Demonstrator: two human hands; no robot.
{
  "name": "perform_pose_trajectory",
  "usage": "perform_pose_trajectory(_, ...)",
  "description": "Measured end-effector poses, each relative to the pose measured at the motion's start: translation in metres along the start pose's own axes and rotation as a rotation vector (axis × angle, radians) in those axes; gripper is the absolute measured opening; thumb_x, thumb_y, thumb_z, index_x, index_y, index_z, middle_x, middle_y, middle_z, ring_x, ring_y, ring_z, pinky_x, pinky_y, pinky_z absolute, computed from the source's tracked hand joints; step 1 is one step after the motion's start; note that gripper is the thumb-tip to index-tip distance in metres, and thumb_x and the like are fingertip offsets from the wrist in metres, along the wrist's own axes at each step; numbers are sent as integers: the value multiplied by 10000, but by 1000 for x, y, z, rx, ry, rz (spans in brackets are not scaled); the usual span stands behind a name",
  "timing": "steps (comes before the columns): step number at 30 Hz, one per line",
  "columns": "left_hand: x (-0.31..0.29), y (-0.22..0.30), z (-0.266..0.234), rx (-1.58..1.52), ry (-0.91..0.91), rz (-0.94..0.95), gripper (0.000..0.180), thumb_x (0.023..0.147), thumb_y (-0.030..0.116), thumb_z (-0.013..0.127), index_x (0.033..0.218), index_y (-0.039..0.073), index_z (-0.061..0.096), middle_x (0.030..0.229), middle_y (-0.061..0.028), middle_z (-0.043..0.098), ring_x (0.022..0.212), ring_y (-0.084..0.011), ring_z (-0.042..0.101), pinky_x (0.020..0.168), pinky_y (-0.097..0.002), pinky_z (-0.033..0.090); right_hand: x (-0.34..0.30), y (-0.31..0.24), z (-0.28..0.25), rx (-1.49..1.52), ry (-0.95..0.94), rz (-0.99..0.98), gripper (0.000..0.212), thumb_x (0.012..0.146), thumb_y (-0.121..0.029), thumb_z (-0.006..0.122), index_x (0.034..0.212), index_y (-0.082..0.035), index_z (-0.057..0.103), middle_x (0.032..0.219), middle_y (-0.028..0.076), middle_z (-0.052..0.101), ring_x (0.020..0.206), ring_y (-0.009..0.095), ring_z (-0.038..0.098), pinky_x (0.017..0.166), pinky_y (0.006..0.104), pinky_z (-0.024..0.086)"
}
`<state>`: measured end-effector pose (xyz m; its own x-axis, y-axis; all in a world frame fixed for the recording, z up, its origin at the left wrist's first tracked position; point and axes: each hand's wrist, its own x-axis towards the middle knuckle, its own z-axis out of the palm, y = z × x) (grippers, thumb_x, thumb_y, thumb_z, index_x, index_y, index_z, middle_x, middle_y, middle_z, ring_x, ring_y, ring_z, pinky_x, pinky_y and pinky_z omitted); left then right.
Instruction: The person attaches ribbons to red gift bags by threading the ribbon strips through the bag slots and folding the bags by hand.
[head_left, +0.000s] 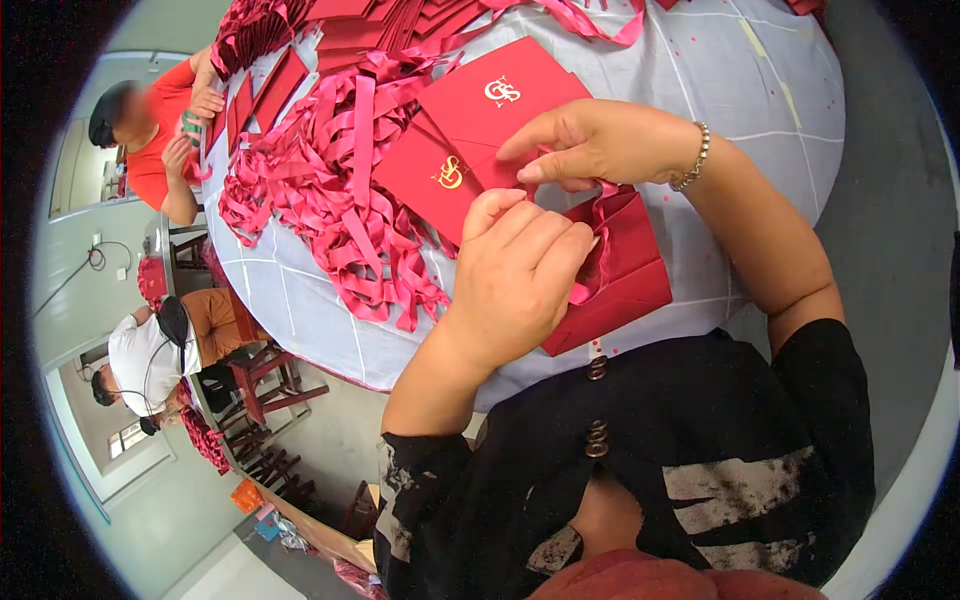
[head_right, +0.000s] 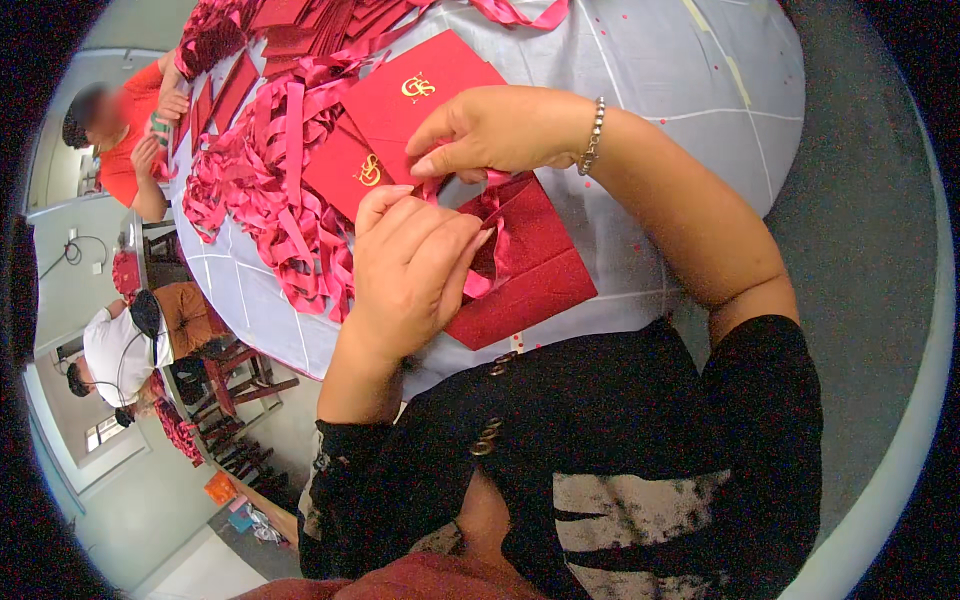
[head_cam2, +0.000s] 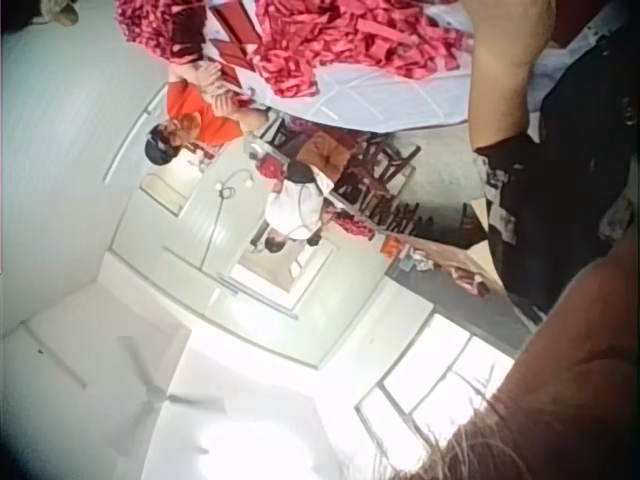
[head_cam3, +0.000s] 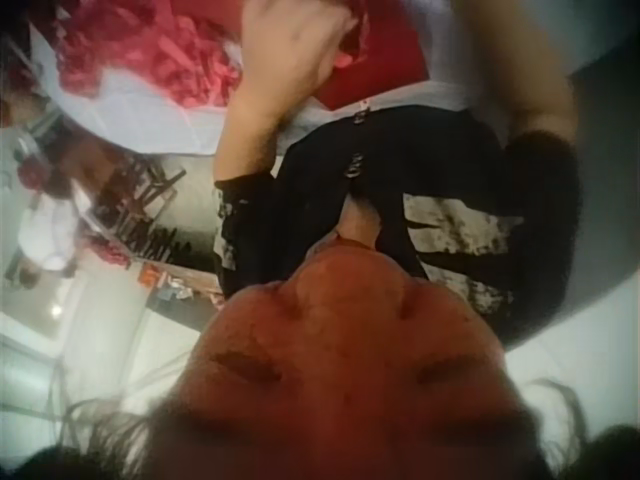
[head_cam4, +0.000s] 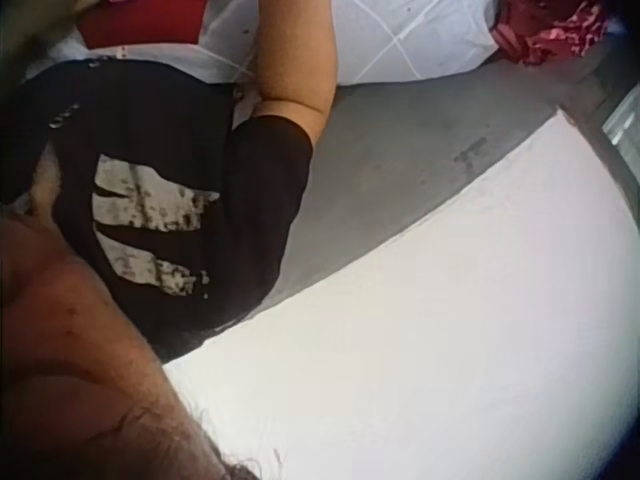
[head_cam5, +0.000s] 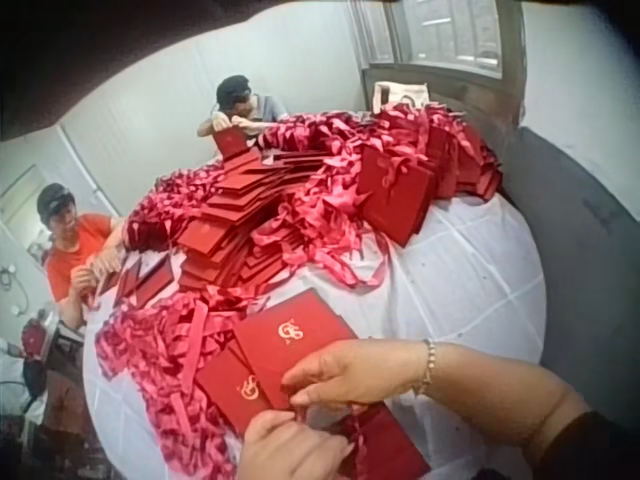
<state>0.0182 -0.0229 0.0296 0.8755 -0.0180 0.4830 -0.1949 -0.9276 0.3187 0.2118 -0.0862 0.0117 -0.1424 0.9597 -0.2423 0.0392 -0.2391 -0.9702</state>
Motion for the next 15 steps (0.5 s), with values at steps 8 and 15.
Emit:
perform_pose_trajectory(8,0,2,-1,-200,-29,-159,68,818,48,708,853,41,650,788,-74,678,704,-242,638,859,-389,455,8,7,2,-429,345,-312,264,986,-251,615,835,-34,603,644,-43,469,604,25,419,537,220,358)
perform_pose_trajectory(15,0,2,-7,-261,-58,-258,115,822,103,738,875,33,663,802,-96,679,732,-258,640,870,-384,456,10,11,-11,-379,469,-221,298,994,-291,608,808,-58,591,617,-72,448,554,17,375,497,225,321)
